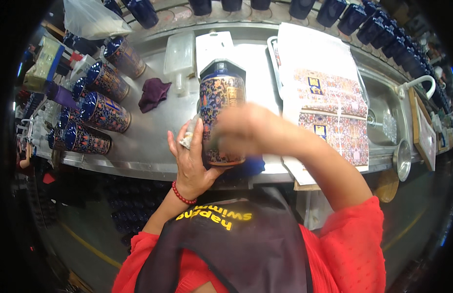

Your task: The person applies decorative stickers to blue cylindrical containers on a stainless steel workbench. They smooth each sticker with a green squeegee, rotate the container to cover all sides, and then place the finished container aside before starting on the next one.

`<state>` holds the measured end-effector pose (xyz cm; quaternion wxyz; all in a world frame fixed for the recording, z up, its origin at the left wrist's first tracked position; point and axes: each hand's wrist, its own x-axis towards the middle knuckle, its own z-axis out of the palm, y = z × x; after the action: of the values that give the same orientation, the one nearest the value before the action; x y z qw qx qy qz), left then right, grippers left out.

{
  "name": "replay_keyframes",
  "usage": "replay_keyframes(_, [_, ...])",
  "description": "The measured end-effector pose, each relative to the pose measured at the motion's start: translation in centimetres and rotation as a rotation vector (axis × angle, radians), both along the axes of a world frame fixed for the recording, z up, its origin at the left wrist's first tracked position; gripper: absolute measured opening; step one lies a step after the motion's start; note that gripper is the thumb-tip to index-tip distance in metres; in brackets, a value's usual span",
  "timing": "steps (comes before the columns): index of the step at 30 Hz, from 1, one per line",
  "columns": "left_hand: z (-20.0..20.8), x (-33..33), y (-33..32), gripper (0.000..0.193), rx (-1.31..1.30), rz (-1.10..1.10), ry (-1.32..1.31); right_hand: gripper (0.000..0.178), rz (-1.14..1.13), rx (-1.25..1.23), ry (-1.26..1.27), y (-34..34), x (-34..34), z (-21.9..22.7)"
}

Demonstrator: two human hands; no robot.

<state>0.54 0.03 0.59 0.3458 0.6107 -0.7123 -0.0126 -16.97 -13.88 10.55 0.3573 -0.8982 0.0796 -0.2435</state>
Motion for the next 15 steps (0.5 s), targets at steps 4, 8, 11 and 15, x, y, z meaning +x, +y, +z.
replay_keyframes(4, [-0.7, 0.3, 0.3, 0.111, 0.025, -0.009, 0.006, 0.016, -0.398, -0.673, -0.097, -0.4, 0.5, 0.0])
replay_keyframes(8, [-1.0, 0.4, 0.4, 0.111, 0.035, -0.026, 0.05, 0.025, 0.024, -0.276, 0.136, 1.9, -0.8, 0.0])
replay_keyframes(11, [-0.5, 0.3, 0.5, 0.112, 0.077, -0.03, 0.038, 0.044, -0.358, -0.245, -0.061, -1.0, -0.8, -1.2])
replay_keyframes(15, [0.4, -0.3, 0.6, 0.106, 0.03, 0.001, 0.012, 0.014, -0.133, -0.657, -0.012, 0.8, -0.3, -0.1])
